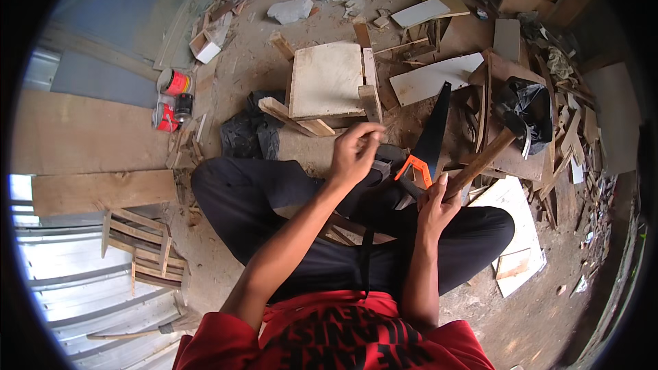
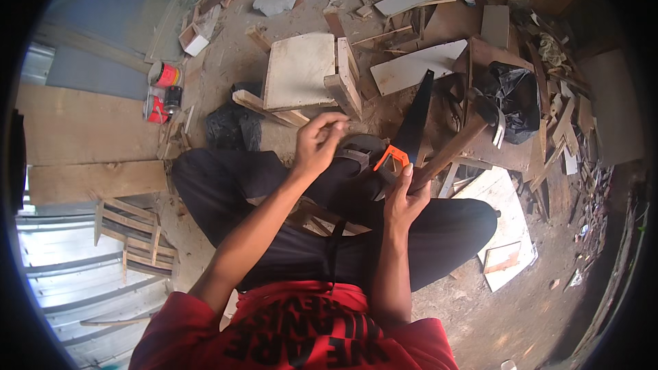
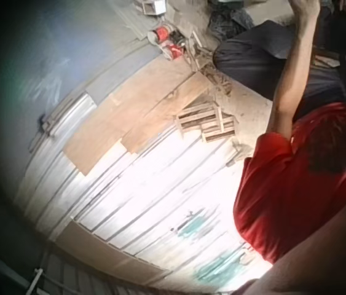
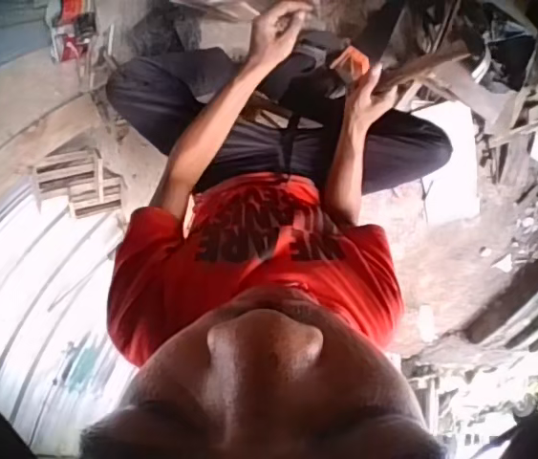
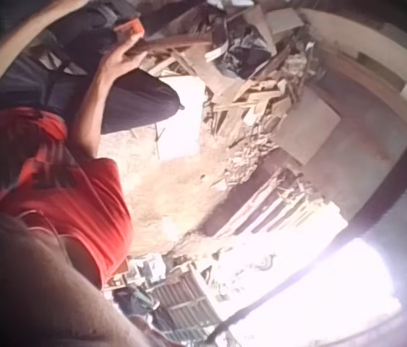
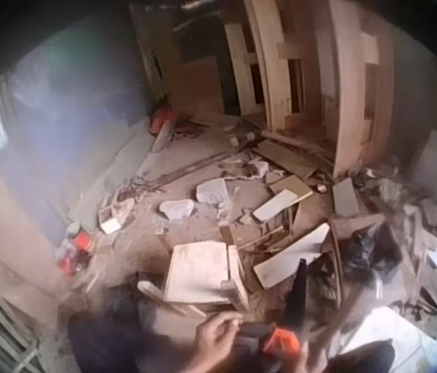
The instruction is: The person sits on the floor and uses a hammer to drive nails into a small wooden stool. They repeatedly position nails and strike them with the hammer, occasionally adjusting the stool's position.
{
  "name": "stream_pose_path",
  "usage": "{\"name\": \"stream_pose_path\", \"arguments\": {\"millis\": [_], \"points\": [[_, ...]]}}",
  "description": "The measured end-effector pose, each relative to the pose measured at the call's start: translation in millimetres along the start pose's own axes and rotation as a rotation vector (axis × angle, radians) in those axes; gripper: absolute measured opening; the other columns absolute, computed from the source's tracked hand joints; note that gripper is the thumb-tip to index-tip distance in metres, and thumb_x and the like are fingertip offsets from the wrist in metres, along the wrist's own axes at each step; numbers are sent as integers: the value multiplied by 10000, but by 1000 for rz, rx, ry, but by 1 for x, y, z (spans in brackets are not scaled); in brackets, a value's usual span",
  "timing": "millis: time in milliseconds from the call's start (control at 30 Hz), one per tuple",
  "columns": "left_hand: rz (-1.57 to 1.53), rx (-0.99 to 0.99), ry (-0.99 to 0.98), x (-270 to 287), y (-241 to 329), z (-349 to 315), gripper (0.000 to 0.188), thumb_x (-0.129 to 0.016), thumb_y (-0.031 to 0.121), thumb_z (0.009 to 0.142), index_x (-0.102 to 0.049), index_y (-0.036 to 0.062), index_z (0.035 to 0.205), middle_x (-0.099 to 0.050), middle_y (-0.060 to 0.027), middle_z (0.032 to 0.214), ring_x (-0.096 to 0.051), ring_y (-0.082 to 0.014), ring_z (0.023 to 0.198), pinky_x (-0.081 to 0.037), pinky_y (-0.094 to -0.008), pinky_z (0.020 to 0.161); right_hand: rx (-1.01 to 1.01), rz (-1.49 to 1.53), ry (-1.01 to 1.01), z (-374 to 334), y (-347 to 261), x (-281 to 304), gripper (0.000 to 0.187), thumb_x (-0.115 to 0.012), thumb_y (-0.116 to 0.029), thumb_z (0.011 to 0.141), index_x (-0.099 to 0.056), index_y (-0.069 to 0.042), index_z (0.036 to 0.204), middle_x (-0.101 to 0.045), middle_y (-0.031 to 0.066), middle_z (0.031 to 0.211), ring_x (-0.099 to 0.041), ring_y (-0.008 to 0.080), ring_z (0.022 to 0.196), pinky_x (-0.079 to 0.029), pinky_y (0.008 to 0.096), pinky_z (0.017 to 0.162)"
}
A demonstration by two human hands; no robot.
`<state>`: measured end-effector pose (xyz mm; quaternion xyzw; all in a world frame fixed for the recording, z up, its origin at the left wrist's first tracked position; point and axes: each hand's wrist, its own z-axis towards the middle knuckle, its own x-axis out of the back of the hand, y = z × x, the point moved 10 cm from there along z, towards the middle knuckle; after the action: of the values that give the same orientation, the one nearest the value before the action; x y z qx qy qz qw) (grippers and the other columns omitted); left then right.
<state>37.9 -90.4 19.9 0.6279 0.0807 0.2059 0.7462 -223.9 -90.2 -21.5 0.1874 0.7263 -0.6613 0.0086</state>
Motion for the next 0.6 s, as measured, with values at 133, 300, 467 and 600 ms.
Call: {"name": "stream_pose_path", "arguments": {"millis": [133, 300, 467, 600], "points": [[-68, 52, 220, 101, -21, 8, 124, -596, 81, 998, -647, 19, 1093, -680, -39, 959, -597, -76, 795, -480, -226, 681, 69, 11, -6, -25, -10, -37, 271, -585, -249, 1029, -469, -57, 876, -410, -38, 605, -355, 31, 429, -286, 211, 380], [-81, 78, 176, 158, -28, 44, 258, -666, 96, 961, -652, 2, 1200, -707, -65, 1041, -630, -81, 851, -485, -231, 703, 163, -151, -47, -36, 7, -43, 224, -611, -216, 1014, -515, -39, 915, -443, -48, 619, -402, 23, 488, -316, 206, 436], [-30, 108, 77, 154, -56, 66, 175, -703, 89, 936, -729, -48, 1043, -747, -87, 923, -678, -103, 821, -532, -245, 713, 100, -275, -97, -50, 20, -54, 231, -624, -222, 1004, -557, -21, 912, -477, -55, 641, -429, 28, 561, -334, 215, 516], [312, -186, 99, 149, -39, 71, 192, -693, 138, 945, -737, -9, 1061, -758, -91, 915, -697, -123, 803, -527, -256, 752, 97, -351, -124, -57, 28, -62, 249, -621, -232, 1007, -540, -36, 878, -467, -55, 628, -420, 26, 551, -325, 217, 507]]}}
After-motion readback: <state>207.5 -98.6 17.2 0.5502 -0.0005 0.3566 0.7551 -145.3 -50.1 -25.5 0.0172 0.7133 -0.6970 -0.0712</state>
